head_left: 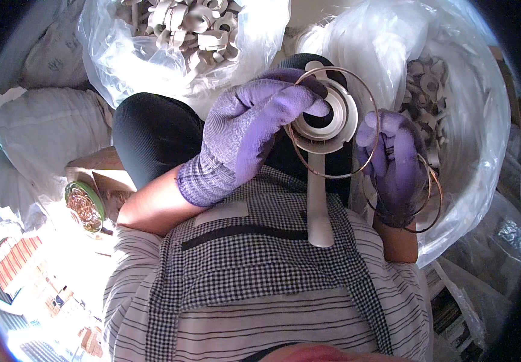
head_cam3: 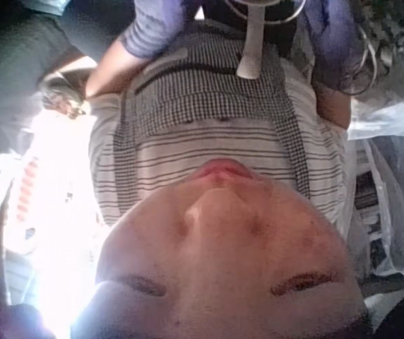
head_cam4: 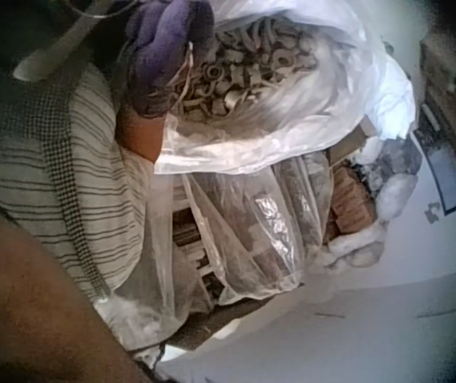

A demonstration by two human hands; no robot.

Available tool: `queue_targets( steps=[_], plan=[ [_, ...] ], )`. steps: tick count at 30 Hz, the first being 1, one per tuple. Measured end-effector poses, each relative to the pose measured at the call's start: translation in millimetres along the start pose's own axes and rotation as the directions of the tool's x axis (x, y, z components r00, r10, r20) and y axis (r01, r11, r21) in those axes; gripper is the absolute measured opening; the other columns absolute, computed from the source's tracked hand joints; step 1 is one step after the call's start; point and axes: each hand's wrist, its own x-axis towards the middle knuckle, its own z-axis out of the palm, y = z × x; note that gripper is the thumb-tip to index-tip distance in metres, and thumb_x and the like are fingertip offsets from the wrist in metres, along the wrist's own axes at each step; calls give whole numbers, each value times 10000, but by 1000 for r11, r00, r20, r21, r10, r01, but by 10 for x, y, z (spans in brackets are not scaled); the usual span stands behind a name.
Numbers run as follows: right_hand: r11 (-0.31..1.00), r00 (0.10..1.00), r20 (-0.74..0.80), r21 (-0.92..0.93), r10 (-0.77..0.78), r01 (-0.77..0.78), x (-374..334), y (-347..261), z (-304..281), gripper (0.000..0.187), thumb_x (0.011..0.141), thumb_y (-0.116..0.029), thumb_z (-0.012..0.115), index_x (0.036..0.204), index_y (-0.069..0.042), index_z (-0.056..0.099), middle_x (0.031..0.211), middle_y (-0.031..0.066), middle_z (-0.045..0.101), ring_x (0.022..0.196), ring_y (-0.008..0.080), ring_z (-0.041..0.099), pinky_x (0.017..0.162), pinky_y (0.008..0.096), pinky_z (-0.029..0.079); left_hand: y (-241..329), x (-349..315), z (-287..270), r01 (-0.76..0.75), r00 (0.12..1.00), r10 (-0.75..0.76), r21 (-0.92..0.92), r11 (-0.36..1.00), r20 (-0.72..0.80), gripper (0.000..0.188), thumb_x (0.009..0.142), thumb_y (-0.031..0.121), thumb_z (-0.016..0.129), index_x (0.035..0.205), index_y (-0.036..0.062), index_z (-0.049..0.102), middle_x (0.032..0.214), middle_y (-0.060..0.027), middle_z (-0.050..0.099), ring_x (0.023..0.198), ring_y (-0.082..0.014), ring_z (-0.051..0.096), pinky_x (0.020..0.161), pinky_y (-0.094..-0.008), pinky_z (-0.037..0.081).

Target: The person sits on the floor and repeatedly picks up white plastic electrical components and copper wire rings. They insert the rings into the components, rotate them to fit, and place the assembled units into a plastic bag. The process is repeated for multiple units throughout the clip.

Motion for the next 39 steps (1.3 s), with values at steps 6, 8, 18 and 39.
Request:
queue_targets(
  steps=[6, 8, 18, 39],
  plan=[
    [902, 953, 54, -310, -299, 300, -10, -25, -49, 227, 951, -56, 613, 1164, 4, 662, 873, 90, 676, 710, 138, 590, 629, 275, 492, 7, 25, -15, -65, 998, 61, 155, 986, 28, 305, 1061, 180, 509, 1089, -30, 728, 1166, -123, 695, 1100, -204, 660, 1016, -336, 494],
    [717, 839, 177, -447, -515, 535, 34, -18, -53, 268, 911, -48, 632, 1170, -4, 684, 883, 112, 695, 737, 193, 613, 660, 301, 512, -26, 33, -25, -39, 999, 38, 105, 994, 13, 328, 1066, 204, 491, 1085, -23, 728, 1163, -129, 694, 1091, -207, 660, 1011, -338, 493],
    [277, 572, 447, -567, -687, 776, -29, -87, -83, 219, 787, -111, 794, 999, -91, 743, 1086, 154, 698, 951, 300, 673, 795, 366, 537, -49, 8, -4, -65, 998, 66, 86, 994, -18, 289, 1059, 203, 546, 1066, -8, 742, 1095, -108, 717, 1069, -200, 670, 1002, -338, 508],
    [844, 938, -58, -458, -341, 279, -86, -127, 64, 197, 848, -114, 787, 960, 9, 682, 760, 6, 622, 644, 97, 578, 597, 243, 471, 133, 3, 36, -209, 972, 217, 740, 639, 88, 265, 897, 55, 721, 1145, -37, 703, 975, -119, 735, 828, -177, 695, 768, -310, 544]
  ],
)
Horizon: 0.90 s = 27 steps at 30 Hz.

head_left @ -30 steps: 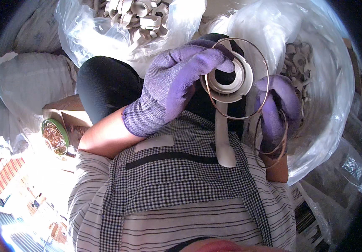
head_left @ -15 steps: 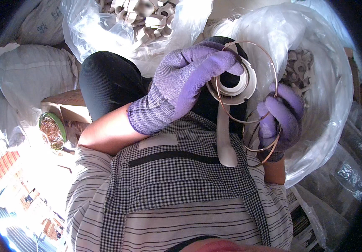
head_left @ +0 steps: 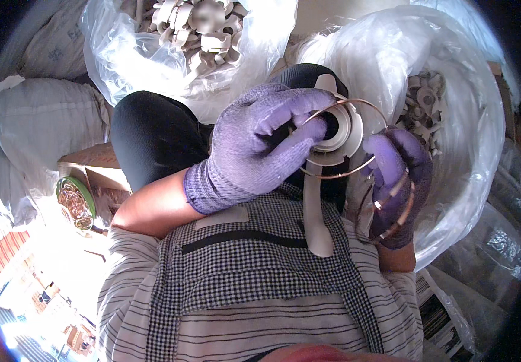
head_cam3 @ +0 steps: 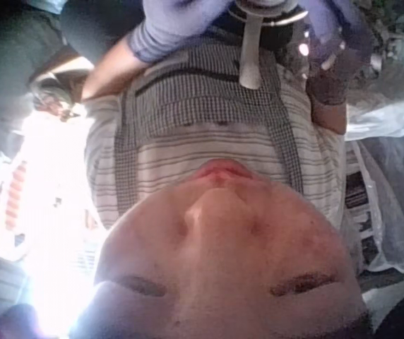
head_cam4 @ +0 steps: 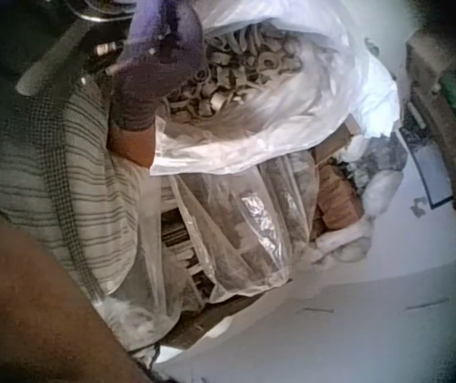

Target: The person sits on the floor and repeatedly picks up white plastic electrical components and copper wire rings. They insert the rings into the components, rotate them to fit, and place the assembled units into a plastic bag. The process is repeated for multiple units throughout the clip.

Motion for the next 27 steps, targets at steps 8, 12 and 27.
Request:
queue_targets(
  steps=[8, 12, 27],
  plan=[
    [986, 995, 100, -166, 3, 14, 127, 274, 153, 322, 890, -39, 701, 1171, -18, 545, 943, 48, 558, 820, 125, 528, 752, 270, 474, -144, 1, 88, 14, 1000, -14, 228, 974, 1, 360, 859, 14, 686, 1220, 17, 684, 925, -129, 689, 788, -261, 666, 725, -346, 542],
    [984, 986, 159, -157, -60, 85, 138, 191, 278, 588, 873, -69, 733, 1398, 25, 487, 1033, 108, 610, 873, 189, 585, 805, 314, 502, -237, -33, 119, 2, 999, 8, 240, 971, -39, 372, 867, -1, 649, 1239, 5, 658, 958, -141, 662, 863, -292, 645, 767, -364, 533],
    [879, 927, 371, -420, -60, 225, 300, 211, 183, 661, 968, -269, 624, 1500, 57, 408, 1308, 206, 592, 1232, 308, 560, 1077, 411, 417, -267, 31, 49, 14, 995, -39, 266, 964, 89, 440, 799, 48, 652, 1238, 23, 632, 1140, -158, 693, 855, -335, 671, 731, -400, 582]
  ],
)
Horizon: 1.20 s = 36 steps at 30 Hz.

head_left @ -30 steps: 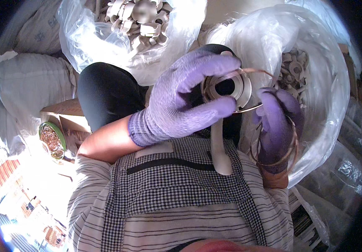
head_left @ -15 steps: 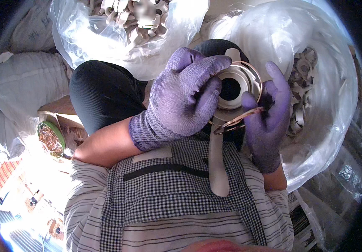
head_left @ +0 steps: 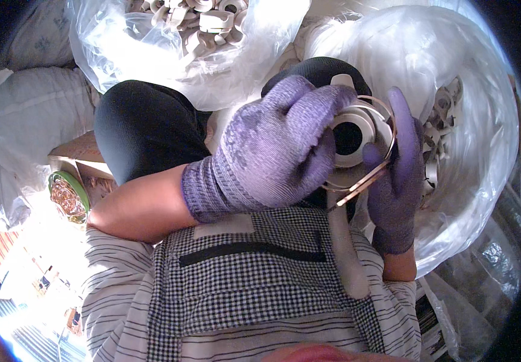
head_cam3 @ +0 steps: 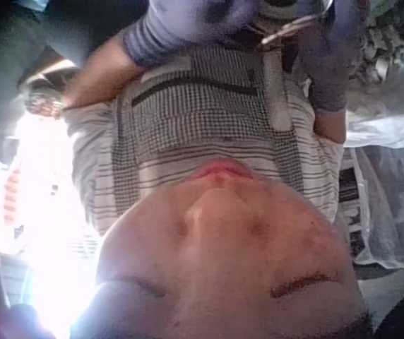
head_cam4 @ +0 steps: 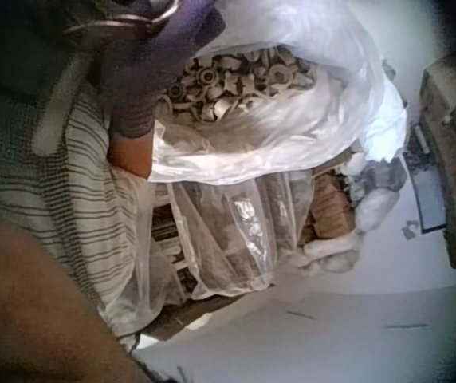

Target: The person sits on the floor and repeatedly picks up white plastic electrical components and copper wire rings. They insert the rings into the components, rotate them to fit, and place the assembled units into a plastic bag. The process is repeated for multiple units throughout the clip.

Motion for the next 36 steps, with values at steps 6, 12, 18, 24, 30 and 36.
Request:
queue_targets(
  steps=[6, 12, 18, 24, 30, 36],
  plan=[
    [988, 997, 28, -138, -71, 74, -69, -81, -38, 721, 916, -309, 695, 1490, 39, 431, 1350, 211, 559, 1250, 327, 541, 1065, 419, 421, -33, -63, -39, -9, 1000, 10, -28, 1000, 27, 519, 783, 14, 659, 1301, 49, 634, 1043, -139, 687, 795, -321, 671, 682, -390, 574],
    [995, 995, -2, -34, -95, 95, -35, -15, -68, 606, 907, -201, 677, 1432, 46, 501, 1224, 237, 609, 1105, 373, 582, 988, 454, 463, -143, -117, 16, -68, 997, 66, -93, 993, -24, 536, 760, -23, 655, 1293, 32, 636, 1093, -139, 696, 786, -296, 649, 698, -379, 564],
    [985, 986, -77, 81, -146, 153, 36, 149, -13, 443, 948, -159, 624, 1332, 61, 595, 1191, 223, 639, 1039, 359, 621, 939, 447, 494, -153, -131, 40, -10, 1000, 9, -160, 987, -7, 529, 780, -29, 615, 1308, -10, 598, 1171, -174, 683, 829, -318, 637, 758, -398, 552],
    [963, 975, 6, 159, -224, 220, 111, 348, -67, 503, 941, -276, 645, 1310, 65, 614, 1173, 218, 650, 1063, 356, 602, 937, 452, 485, -178, -162, 70, -2, 1000, 0, -189, 982, -12, 486, 822, 26, 609, 1303, -37, 587, 1141, -183, 676, 836, -337, 637, 766, -416, 543],
    [957, 962, 97, 167, -257, 239, 69, 521, -143, 676, 854, -425, 743, 1347, 15, 598, 1245, 188, 646, 1103, 374, 583, 975, 465, 458, -233, -151, 78, -12, 999, 19, -256, 967, 27, 451, 882, 69, 599, 1318, -42, 579, 1160, -182, 670, 861, -330, 634, 783, -416, 540],
    [939, 924, 167, 76, -345, 337, 82, 565, -200, 882, 713, -544, 847, 1372, -32, 561, 1295, 147, 647, 1133, 406, 579, 997, 497, 453, -358, -142, 75, -63, 994, 93, -377, 924, 62, 465, 925, 101, 610, 1363, -46, 555, 1252, -188, 653, 936, -316, 624, 837, -401, 529]
  ],
)
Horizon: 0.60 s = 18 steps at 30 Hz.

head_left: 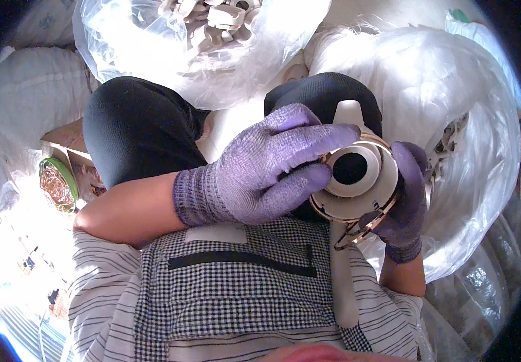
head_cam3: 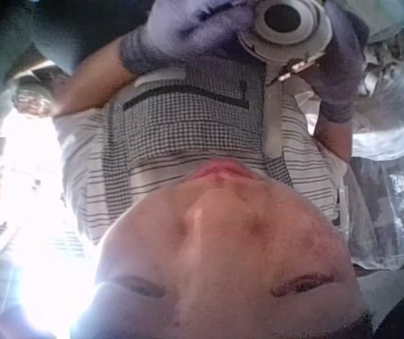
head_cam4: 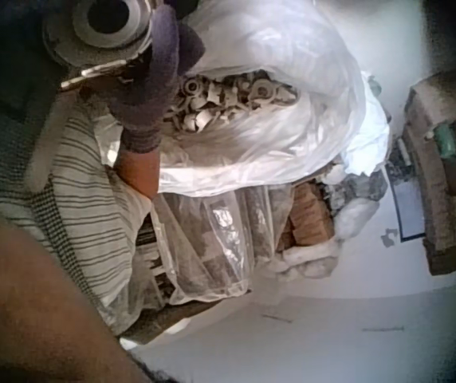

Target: The person sits on the floor and repeatedly picks up white plastic electrical components and copper wire rings. They insert the rings into the components, rotate them to fit, and place the assembled units into a plastic bag. The process is repeated for multiple units throughout the clip.

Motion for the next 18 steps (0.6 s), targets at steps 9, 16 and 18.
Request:
queue_targets(
  steps=[9, 16, 18],
  plan=[
    [993, 987, 118, -25, -110, 114, 84, 82, -92, 1031, 547, -562, 919, 1363, -59, 540, 1266, 130, 639, 1103, 391, 590, 967, 497, 475, 64, -20, -46, 13, 999, -18, 113, 994, 48, 838, 669, 238, 914, 1401, 26, 565, 1208, -132, 645, 1009, -309, 602, 906, -412, 508],
    [991, 961, 261, -73, -88, 111, 155, 149, -155, 1117, 471, -544, 944, 1383, -53, 528, 1252, 129, 641, 1126, 384, 579, 988, 489, 472, 72, -13, -50, -31, 999, 20, 344, 939, 36, 954, 582, 350, 949, 1402, 45, 568, 1177, -137, 636, 1075, -332, 590, 947, -430, 497],
    [988, 953, 287, -81, -100, 129, 183, 163, -161, 1150, 457, -533, 954, 1400, -44, 516, 1268, 135, 639, 1146, 385, 573, 1011, 482, 460, 61, -7, -41, -45, 998, 31, 341, 939, 46, 951, 586, 365, 945, 1398, 42, 568, 1169, -147, 636, 1094, -345, 596, 954, -441, 497]
  ],
)
